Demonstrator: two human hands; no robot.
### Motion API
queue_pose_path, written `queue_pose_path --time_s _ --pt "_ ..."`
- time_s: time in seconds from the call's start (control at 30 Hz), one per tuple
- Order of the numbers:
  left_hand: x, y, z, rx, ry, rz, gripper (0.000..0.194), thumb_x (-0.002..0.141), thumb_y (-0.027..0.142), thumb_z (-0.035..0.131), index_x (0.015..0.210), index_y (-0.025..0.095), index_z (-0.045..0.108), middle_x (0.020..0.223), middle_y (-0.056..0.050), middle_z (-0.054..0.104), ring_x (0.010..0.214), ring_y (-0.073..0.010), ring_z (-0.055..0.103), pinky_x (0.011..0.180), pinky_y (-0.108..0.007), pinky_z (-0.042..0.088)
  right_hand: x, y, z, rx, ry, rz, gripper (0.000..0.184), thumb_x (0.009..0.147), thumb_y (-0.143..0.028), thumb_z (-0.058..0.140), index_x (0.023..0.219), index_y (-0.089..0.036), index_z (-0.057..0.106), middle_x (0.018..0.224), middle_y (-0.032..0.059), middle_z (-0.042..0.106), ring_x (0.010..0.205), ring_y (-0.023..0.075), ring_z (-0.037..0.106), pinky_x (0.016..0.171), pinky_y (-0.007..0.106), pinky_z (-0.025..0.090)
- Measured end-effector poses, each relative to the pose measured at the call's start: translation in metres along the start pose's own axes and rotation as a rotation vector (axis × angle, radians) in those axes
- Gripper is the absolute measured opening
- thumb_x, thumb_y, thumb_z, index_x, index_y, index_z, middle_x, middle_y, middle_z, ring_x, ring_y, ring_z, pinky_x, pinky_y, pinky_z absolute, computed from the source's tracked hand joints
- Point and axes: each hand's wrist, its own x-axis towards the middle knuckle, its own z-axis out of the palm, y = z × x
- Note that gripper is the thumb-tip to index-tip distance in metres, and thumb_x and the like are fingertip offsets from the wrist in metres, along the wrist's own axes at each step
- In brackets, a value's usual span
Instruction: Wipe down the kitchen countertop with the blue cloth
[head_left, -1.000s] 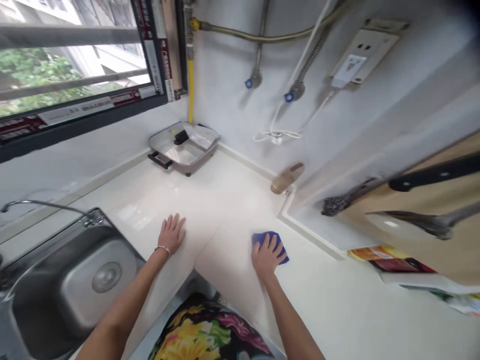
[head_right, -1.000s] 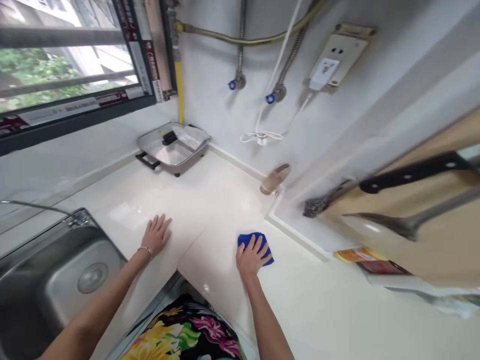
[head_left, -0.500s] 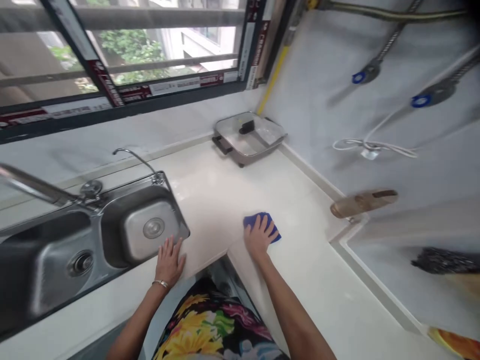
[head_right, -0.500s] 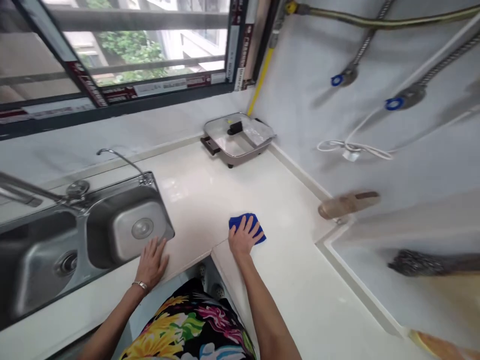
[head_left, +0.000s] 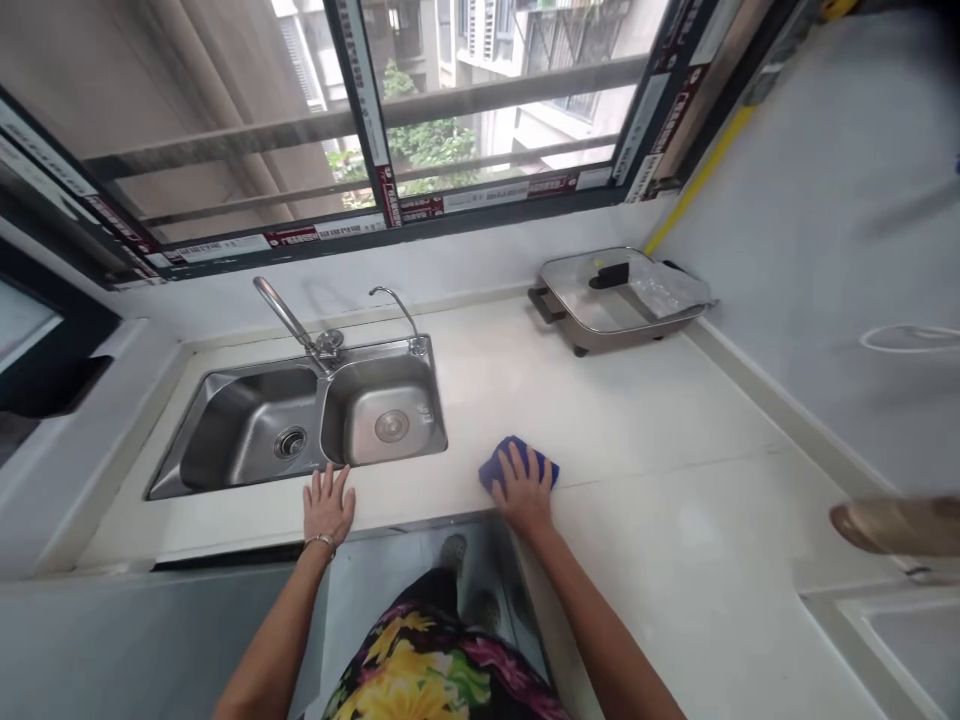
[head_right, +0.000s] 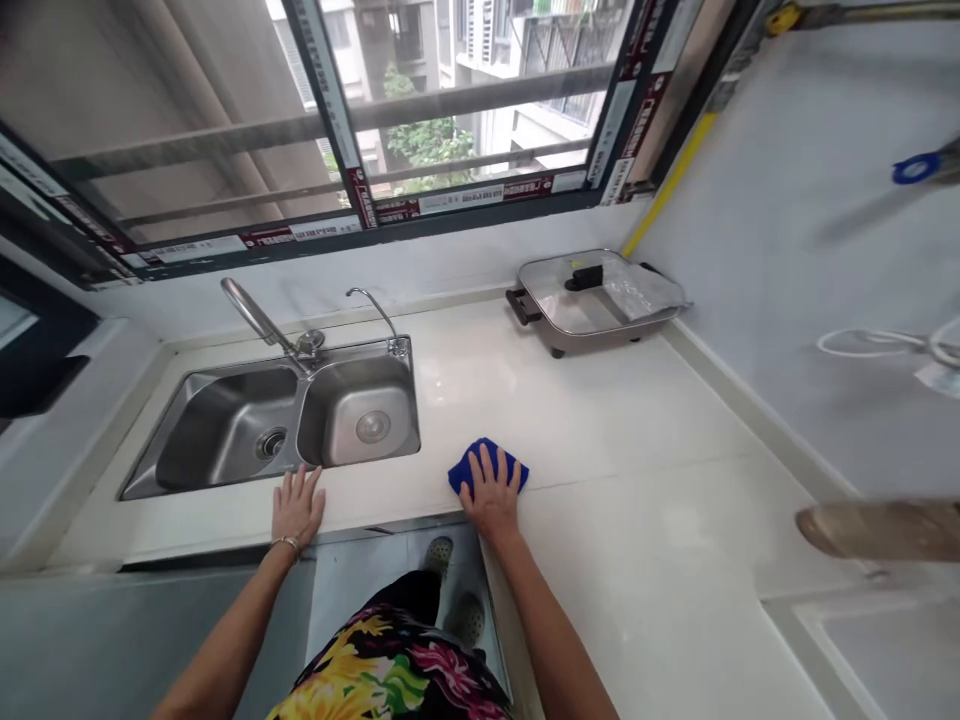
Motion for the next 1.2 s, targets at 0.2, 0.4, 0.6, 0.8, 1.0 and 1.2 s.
queue_pose_path --time_s 0.2,0.4,0.6,0.8,1.0,1.2 --pt "-0.003 -0.003 0.003 0.009 0.041 0.018 0.055 0.096 0.039 0.037 0.147 0.021 0.051 0.159 -0.012 0.039 0.151 -0.0343 0.024 0.119 -0.061 0.022 -0.004 0.001 -0.004 0.012 -0.014 -0.103 0.060 0.090 -0.036 0.044 0.148 -0.022 0.043 0.161 0.0058 0.034 0.149 0.0368 0.020 0.119 0.064 0.014" --pt "-0.004 -0.009 0.009 -0.003 0.062 0.045 0.053 0.096 0.039 0.038 0.145 0.024 0.054 0.158 -0.010 0.041 0.150 -0.0359 0.025 0.119 -0.061 0.024 0.022 -0.004 -0.002 0.027 -0.055 -0.277 0.065 0.084 -0.032 0.048 0.149 -0.025 0.043 0.160 0.0035 0.037 0.148 0.0347 0.023 0.120 0.062 0.016" --pt "-0.007 -0.009 0.012 -0.033 0.082 0.056 0.053 0.094 0.038 0.041 0.145 0.027 0.053 0.159 -0.008 0.040 0.152 -0.0344 0.020 0.120 -0.061 0.022 0.088 -0.033 0.013 0.022 -0.100 -0.288 0.063 0.085 -0.034 0.048 0.148 -0.025 0.044 0.159 0.0046 0.038 0.147 0.0343 0.024 0.120 0.061 0.016" --pt "-0.011 -0.016 0.021 -0.079 0.090 0.074 0.056 0.090 0.037 0.047 0.146 0.032 0.051 0.158 -0.005 0.041 0.153 -0.0333 0.019 0.121 -0.062 0.022 0.164 -0.056 0.039 -0.047 -0.104 -0.257 0.061 0.088 -0.036 0.045 0.147 -0.023 0.043 0.159 0.0067 0.037 0.147 0.0342 0.023 0.119 0.059 0.015" --pt "-0.015 -0.021 0.030 -0.159 0.115 0.085 0.065 0.086 0.038 0.052 0.151 0.039 0.043 0.159 -0.001 0.040 0.153 -0.0318 0.019 0.122 -0.062 0.021 0.224 -0.063 0.058 -0.107 -0.134 -0.245 0.060 0.091 -0.038 0.043 0.149 -0.024 0.041 0.161 0.0057 0.035 0.148 0.0326 0.021 0.120 0.056 0.013" --pt "-0.017 -0.025 0.030 -0.159 0.154 0.125 0.075 0.084 0.036 0.056 0.155 0.041 0.032 0.160 -0.001 0.038 0.152 -0.0315 0.023 0.122 -0.059 0.022 0.270 -0.073 0.081 -0.179 -0.076 -0.092 0.057 0.095 -0.039 0.035 0.149 -0.021 0.042 0.161 0.0065 0.035 0.146 0.0325 0.023 0.119 0.056 0.015"
